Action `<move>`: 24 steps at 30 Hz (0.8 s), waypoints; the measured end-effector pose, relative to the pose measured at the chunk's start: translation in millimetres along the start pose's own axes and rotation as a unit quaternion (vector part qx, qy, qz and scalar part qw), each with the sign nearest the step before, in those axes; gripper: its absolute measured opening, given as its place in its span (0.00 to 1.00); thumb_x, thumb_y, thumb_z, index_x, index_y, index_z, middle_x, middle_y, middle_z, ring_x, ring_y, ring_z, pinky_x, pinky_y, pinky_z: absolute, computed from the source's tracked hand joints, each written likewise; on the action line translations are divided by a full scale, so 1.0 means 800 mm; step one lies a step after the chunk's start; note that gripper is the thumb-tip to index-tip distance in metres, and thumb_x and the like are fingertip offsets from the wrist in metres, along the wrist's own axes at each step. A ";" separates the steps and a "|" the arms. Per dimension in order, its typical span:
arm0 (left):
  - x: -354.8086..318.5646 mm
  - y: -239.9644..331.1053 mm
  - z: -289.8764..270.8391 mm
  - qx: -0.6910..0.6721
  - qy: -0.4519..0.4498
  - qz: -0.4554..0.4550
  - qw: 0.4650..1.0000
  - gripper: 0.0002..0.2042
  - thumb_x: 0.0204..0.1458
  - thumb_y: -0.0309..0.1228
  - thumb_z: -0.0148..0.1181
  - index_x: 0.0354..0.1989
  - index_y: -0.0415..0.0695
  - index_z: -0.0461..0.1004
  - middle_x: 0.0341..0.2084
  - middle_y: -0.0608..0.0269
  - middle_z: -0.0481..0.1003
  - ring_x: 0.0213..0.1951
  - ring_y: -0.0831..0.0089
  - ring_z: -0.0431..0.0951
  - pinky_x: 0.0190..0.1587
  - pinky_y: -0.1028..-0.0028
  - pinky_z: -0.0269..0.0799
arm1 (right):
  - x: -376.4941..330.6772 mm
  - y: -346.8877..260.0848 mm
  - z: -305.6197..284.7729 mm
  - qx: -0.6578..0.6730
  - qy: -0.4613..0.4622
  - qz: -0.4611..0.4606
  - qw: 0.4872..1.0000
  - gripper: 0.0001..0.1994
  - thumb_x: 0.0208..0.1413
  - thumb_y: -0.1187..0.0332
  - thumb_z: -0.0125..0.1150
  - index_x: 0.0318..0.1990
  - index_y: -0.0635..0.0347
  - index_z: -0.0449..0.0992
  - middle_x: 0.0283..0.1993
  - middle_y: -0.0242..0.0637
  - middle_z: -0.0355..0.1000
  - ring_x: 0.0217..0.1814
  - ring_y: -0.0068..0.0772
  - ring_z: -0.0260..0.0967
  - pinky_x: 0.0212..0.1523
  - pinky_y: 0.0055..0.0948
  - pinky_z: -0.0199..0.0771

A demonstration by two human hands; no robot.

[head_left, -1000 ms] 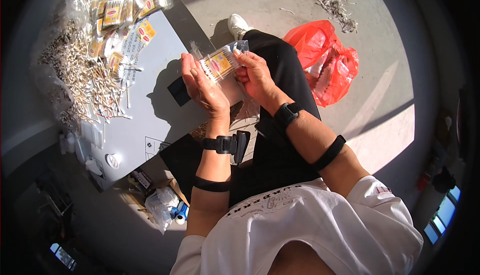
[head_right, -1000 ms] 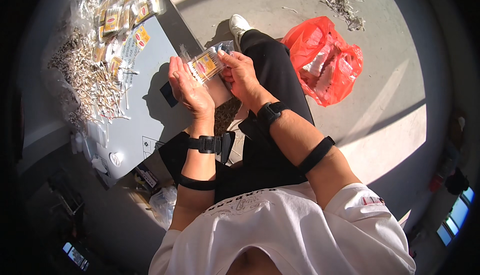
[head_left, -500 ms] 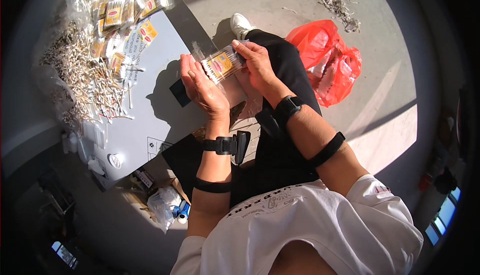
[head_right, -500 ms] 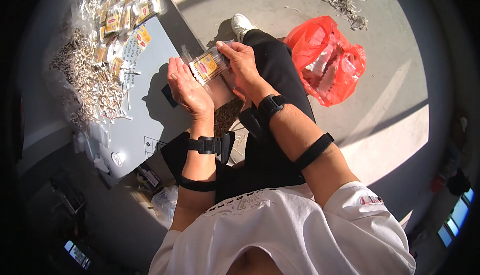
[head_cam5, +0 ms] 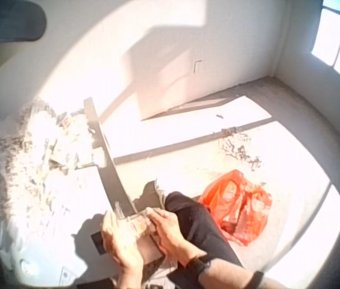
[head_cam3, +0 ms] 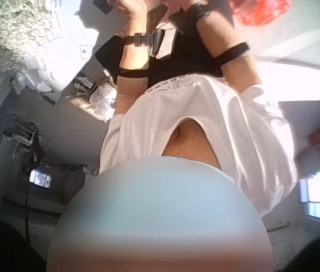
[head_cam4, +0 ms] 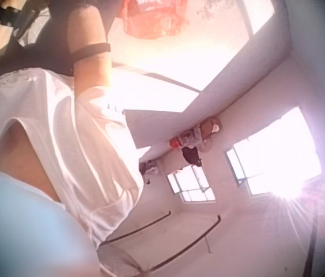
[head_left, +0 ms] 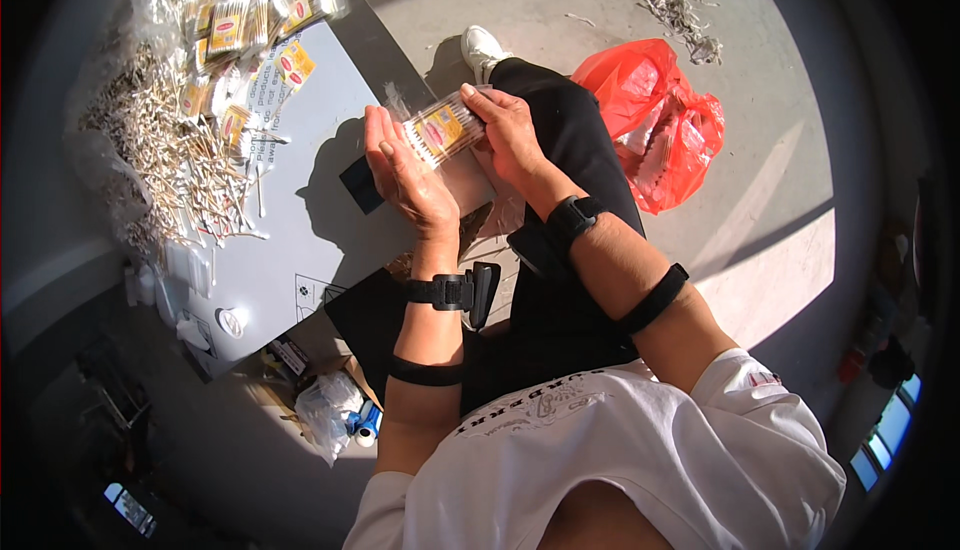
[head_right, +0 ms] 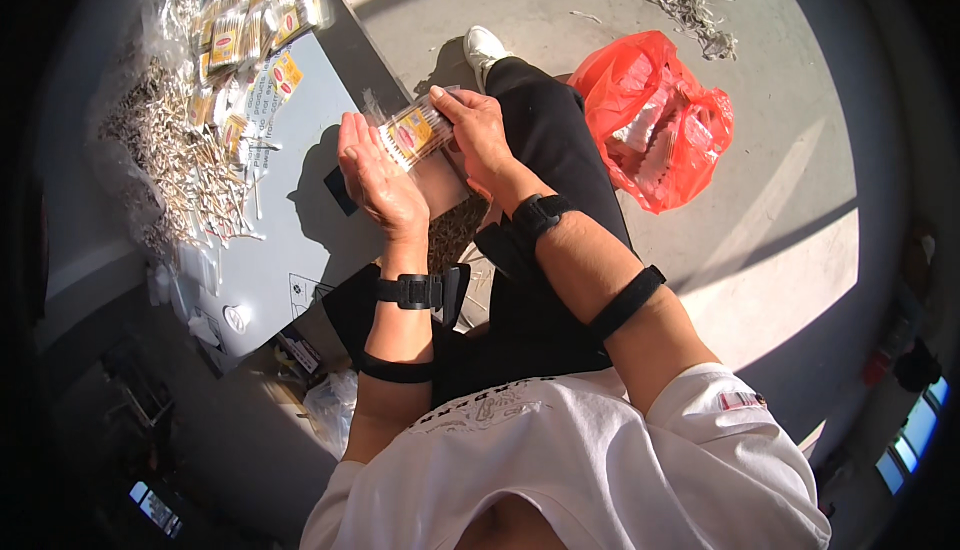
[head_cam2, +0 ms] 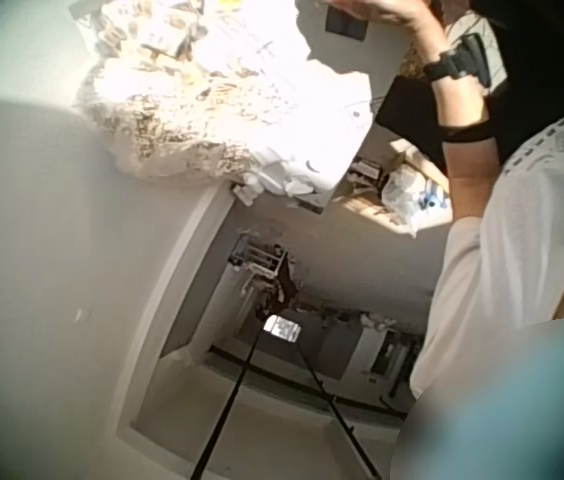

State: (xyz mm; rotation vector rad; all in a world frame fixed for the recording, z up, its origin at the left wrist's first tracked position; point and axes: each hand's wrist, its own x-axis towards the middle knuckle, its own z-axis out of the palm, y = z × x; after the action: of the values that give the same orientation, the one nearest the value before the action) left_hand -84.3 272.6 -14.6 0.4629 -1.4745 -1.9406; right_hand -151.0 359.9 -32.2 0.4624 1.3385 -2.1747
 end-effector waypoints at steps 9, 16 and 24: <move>-0.007 0.022 -0.010 0.589 -0.231 0.160 0.758 0.37 0.60 0.53 0.45 0.69 0.39 0.49 0.70 0.47 0.45 0.71 0.52 0.45 0.69 0.49 0.37 | 0.002 -0.002 -0.020 0.032 -0.014 -0.010 0.999 0.13 0.53 0.58 0.67 0.33 0.60 0.78 0.23 0.26 0.69 0.21 0.17 0.61 0.22 0.20 0.60; -0.012 0.027 -0.012 0.672 -0.279 0.137 0.672 0.42 0.53 0.47 0.58 0.71 0.41 0.44 0.71 0.50 0.44 0.72 0.56 0.41 0.71 0.51 0.34 | -0.021 -0.006 -0.003 0.009 -0.052 -0.028 0.998 0.06 0.49 0.76 0.66 0.36 0.63 0.79 0.31 0.32 0.77 0.28 0.19 0.72 0.30 0.19 0.70; -0.013 0.031 -0.011 0.690 -0.294 0.110 0.653 0.44 0.49 0.42 0.64 0.71 0.41 0.44 0.71 0.51 0.43 0.73 0.57 0.41 0.71 0.51 0.33 | -0.018 -0.004 -0.005 0.019 -0.026 -0.030 0.999 0.06 0.44 0.77 0.70 0.29 0.67 0.78 0.27 0.35 0.77 0.26 0.22 0.72 0.27 0.24 0.72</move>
State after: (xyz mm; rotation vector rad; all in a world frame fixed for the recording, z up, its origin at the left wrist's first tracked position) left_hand -64.2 269.8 5.1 0.1873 -3.1041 -0.3495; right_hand -141.6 368.0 -24.0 0.3825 1.3007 -2.2500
